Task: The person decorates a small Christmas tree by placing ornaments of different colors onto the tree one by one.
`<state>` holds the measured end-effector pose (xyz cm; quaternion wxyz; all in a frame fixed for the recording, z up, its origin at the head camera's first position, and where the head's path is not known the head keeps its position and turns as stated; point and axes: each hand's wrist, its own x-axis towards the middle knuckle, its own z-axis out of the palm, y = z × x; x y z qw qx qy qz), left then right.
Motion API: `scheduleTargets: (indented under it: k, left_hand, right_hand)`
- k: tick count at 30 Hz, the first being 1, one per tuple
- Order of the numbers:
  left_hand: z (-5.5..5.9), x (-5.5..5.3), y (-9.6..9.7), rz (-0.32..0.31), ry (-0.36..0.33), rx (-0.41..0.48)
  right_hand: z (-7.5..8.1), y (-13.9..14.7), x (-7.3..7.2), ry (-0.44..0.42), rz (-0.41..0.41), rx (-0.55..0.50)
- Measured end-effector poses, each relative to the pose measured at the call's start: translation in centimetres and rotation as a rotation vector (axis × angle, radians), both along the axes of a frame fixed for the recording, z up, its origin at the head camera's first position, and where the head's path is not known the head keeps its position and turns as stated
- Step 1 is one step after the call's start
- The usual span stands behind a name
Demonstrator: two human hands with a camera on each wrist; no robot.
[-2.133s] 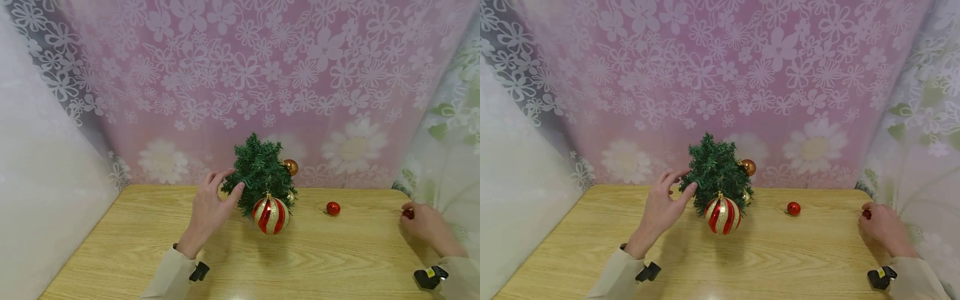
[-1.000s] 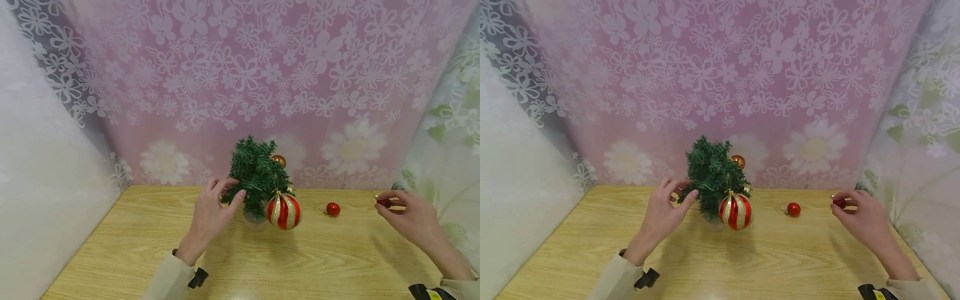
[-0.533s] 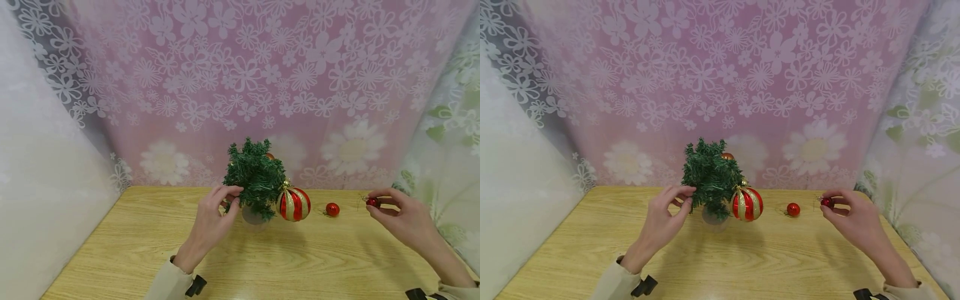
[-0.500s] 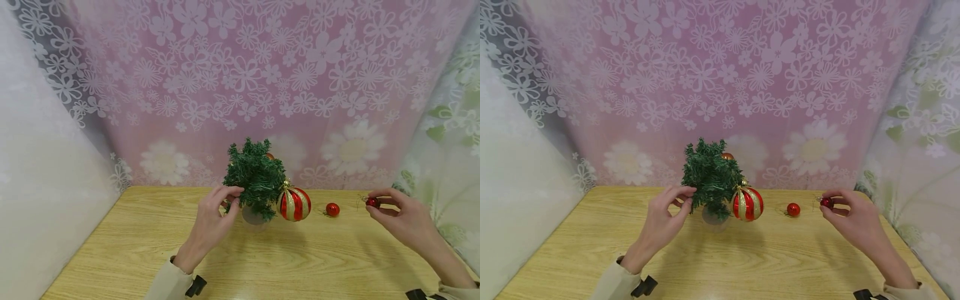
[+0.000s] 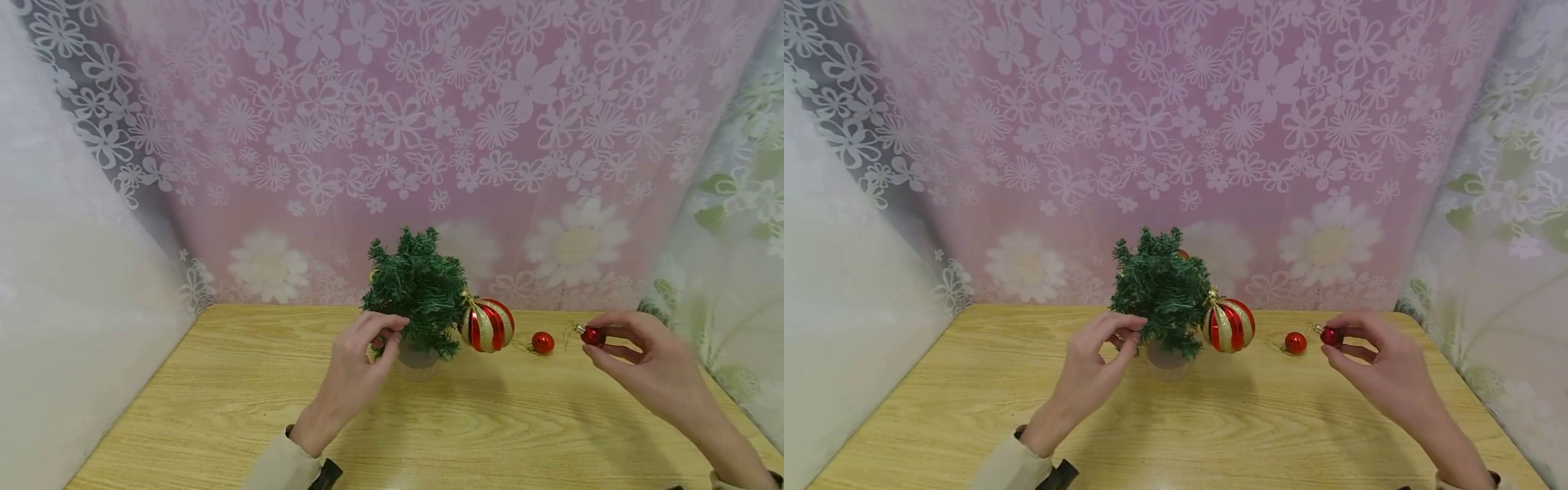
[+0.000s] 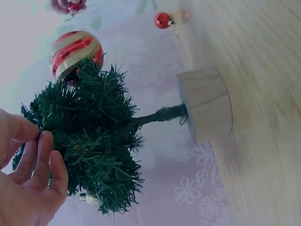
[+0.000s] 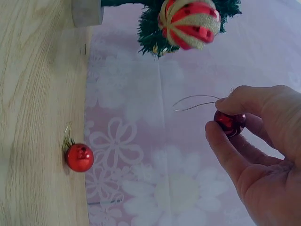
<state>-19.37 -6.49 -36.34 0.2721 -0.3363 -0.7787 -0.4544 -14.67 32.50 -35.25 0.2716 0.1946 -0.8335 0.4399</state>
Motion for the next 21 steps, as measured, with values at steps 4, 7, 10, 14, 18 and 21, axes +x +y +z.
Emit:
scheduleTargets:
  k: [4, 7, 10, 14, 18, 21]
  left_hand:
    - [-0.2, 0.1, 0.4, -0.019, -0.002, 0.008]
    - [-0.3, 0.3, 0.6, -0.026, -0.002, 0.011]
    - [-0.3, 0.5, 1.0, -0.027, -0.005, 0.009]
    - [-0.3, 0.7, 1.5, -0.027, -0.006, 0.012]
    - [-0.4, 0.8, 1.9, -0.033, -0.012, 0.024]
    - [-0.5, 0.9, 2.2, -0.037, -0.007, 0.027]
  right_hand:
    - [0.4, -0.9, 0.4, -0.013, 0.046, -0.036]
    - [0.6, -1.6, 0.7, -0.035, 0.024, -0.016]
    - [0.7, -2.3, 1.1, -0.051, 0.0, 0.005]
    - [0.8, -3.0, 1.4, -0.041, 0.012, 0.01]
    - [0.8, -3.6, 1.6, -0.025, 0.064, -0.002]
    - [0.9, -4.0, 1.7, -0.031, 0.115, -0.017]
